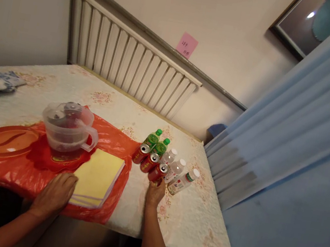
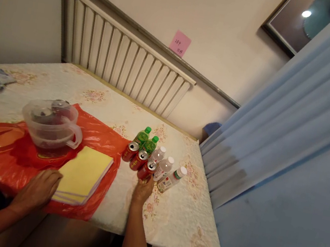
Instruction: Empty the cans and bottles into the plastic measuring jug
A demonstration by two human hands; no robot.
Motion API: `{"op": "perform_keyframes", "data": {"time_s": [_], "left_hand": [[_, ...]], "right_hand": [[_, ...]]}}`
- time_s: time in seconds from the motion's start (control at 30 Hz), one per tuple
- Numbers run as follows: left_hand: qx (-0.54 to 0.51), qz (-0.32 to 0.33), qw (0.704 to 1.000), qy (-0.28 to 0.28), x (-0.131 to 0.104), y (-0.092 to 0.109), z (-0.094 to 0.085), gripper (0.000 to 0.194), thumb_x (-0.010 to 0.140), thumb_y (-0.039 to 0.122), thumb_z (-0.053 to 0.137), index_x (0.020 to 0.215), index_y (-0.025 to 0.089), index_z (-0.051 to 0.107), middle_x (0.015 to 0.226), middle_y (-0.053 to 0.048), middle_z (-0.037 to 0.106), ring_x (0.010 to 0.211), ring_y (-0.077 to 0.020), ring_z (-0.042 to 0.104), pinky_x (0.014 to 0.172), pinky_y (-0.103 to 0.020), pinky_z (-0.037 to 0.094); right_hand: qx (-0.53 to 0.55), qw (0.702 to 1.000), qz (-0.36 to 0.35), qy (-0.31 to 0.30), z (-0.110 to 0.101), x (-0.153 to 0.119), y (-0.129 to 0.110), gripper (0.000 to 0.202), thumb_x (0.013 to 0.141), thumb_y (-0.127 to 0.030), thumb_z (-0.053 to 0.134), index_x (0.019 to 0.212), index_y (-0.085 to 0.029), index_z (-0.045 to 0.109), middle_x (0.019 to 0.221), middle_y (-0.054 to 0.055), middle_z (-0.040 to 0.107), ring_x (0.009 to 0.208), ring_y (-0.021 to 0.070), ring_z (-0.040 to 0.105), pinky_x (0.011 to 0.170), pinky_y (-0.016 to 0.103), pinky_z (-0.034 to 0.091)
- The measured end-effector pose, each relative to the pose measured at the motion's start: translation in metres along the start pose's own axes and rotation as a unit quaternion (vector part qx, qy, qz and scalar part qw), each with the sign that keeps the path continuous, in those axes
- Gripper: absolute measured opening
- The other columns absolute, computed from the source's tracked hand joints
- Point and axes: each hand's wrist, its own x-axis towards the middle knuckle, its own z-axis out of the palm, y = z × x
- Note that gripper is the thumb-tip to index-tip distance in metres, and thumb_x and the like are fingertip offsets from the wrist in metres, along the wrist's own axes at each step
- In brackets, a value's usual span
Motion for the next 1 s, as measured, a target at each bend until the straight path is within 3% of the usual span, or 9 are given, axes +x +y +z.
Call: {"op": "perform_keyframes", "data": {"time_s": [0.63, 1.0], "left_hand": [[0.016, 0.004, 1.0, -0.004, -0.001, 0.001, -0.001, 0.026, 0.097, 0.025, 0.041, 0.098, 0.016, 0.065, 0.103, -0.013, 0.066, 0.097, -0.0293, 0.06, 0.085, -0.043, 0.048], [-0.063, -0.043, 0.997, -0.009, 0.0, 0.015, -0.014, 0.025, 0.098, 0.024, 0.039, 0.093, 0.019, 0.063, 0.095, -0.009, 0.063, 0.093, -0.0253, 0.058, 0.086, -0.041, 0.048]], "right_hand": [[-0.01, 1.0, 0.012, -0.01, 0.001, 0.002, 0.003, 0.046, 0.074, -0.035, 0.061, 0.114, -0.012, 0.066, 0.106, 0.016, 0.073, 0.099, 0.0312, 0.065, 0.084, 0.037, 0.048], [-0.027, 0.998, 0.042, -0.041, -0.011, -0.004, -0.008, 0.051, 0.072, -0.041, 0.057, 0.114, -0.013, 0.065, 0.105, 0.016, 0.073, 0.093, 0.0298, 0.067, 0.082, 0.036, 0.05]]}}
